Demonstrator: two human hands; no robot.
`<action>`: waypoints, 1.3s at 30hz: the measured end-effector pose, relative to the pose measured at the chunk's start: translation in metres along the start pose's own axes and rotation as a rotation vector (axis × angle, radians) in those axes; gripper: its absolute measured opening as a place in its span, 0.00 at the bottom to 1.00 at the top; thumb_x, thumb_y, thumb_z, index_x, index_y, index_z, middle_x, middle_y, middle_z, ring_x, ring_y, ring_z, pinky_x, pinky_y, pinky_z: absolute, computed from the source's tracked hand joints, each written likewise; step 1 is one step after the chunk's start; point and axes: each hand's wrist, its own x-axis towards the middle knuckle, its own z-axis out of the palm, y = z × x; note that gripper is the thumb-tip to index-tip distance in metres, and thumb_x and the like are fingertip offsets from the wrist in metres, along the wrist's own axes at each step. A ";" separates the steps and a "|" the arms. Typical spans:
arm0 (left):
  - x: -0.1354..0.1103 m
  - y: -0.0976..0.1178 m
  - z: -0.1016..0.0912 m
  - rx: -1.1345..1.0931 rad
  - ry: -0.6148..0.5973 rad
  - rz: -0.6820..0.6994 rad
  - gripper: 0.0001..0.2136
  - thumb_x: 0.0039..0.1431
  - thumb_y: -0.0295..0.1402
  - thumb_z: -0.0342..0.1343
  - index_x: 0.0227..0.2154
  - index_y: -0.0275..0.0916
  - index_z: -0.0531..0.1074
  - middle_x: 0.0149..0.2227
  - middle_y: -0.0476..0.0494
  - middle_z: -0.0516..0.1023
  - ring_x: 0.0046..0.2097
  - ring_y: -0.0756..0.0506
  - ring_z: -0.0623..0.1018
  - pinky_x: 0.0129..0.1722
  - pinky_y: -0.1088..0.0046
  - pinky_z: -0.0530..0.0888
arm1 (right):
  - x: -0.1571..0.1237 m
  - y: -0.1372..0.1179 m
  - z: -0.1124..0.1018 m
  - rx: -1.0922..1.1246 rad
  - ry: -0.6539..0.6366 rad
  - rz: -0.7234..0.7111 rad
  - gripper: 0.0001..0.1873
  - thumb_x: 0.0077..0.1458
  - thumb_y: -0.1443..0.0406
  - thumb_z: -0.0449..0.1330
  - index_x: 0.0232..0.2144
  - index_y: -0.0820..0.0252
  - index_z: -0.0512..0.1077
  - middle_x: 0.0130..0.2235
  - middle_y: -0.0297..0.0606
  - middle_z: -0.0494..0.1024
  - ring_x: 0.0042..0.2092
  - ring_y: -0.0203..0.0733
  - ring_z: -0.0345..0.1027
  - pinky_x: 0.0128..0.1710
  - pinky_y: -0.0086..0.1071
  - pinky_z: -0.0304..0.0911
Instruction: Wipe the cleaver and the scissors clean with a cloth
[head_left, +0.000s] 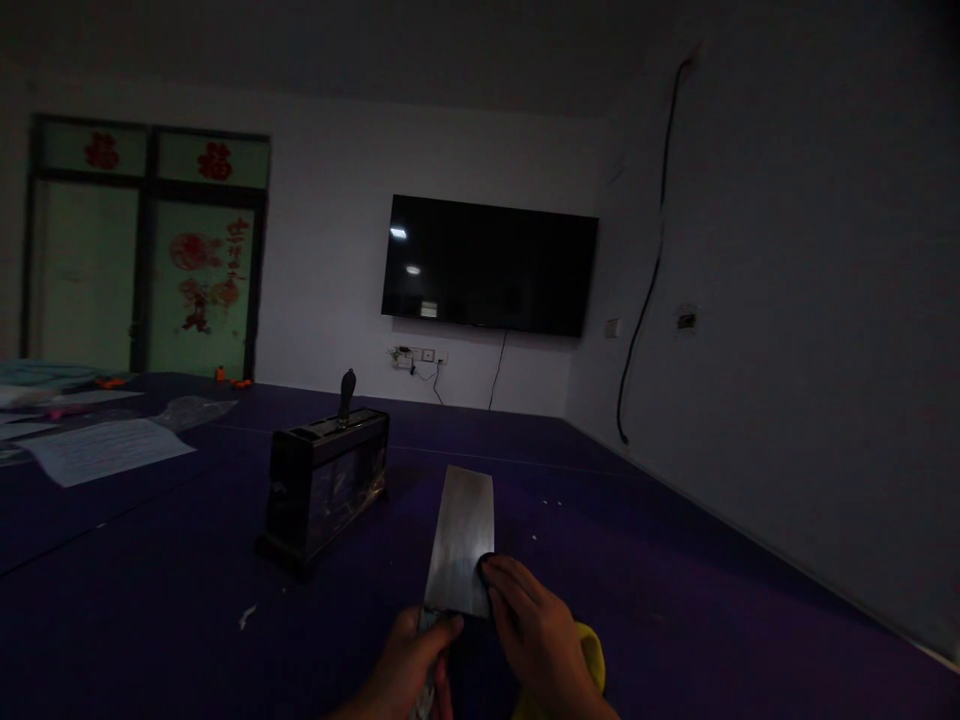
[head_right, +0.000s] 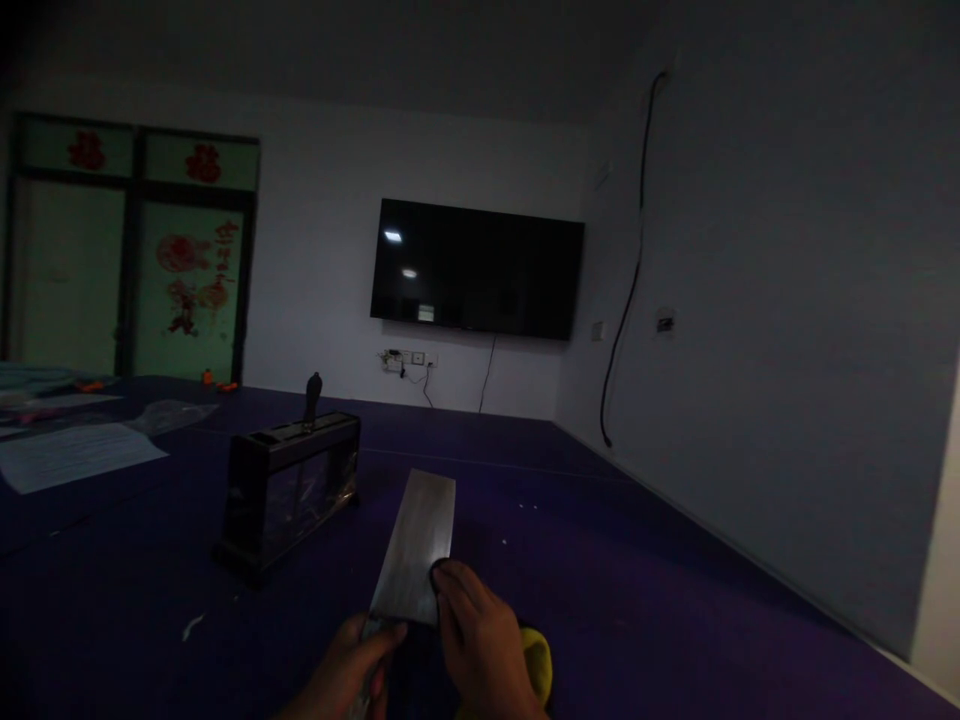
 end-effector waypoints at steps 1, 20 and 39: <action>-0.001 0.002 0.000 0.002 -0.016 0.006 0.21 0.38 0.54 0.54 0.23 0.40 0.60 0.09 0.58 0.57 0.10 0.51 0.62 0.11 0.78 0.56 | 0.001 -0.002 -0.001 0.010 -0.017 -0.003 0.19 0.54 0.72 0.48 0.47 0.57 0.67 0.45 0.41 0.74 0.44 0.40 0.70 0.43 0.31 0.67; 0.002 0.002 -0.004 -0.016 -0.058 0.016 0.24 0.40 0.57 0.52 0.16 0.39 0.59 0.09 0.55 0.57 0.10 0.53 0.60 0.12 0.80 0.52 | 0.000 -0.004 0.000 0.036 -0.121 -0.068 0.25 0.49 0.77 0.47 0.48 0.56 0.66 0.46 0.39 0.73 0.44 0.38 0.70 0.42 0.28 0.66; 0.006 0.005 -0.002 -0.030 -0.056 -0.013 0.22 0.37 0.54 0.54 0.24 0.39 0.61 0.11 0.57 0.59 0.10 0.51 0.63 0.10 0.78 0.54 | -0.001 -0.003 0.001 -0.013 -0.153 -0.044 0.24 0.46 0.76 0.48 0.44 0.58 0.70 0.45 0.41 0.74 0.42 0.39 0.71 0.40 0.28 0.67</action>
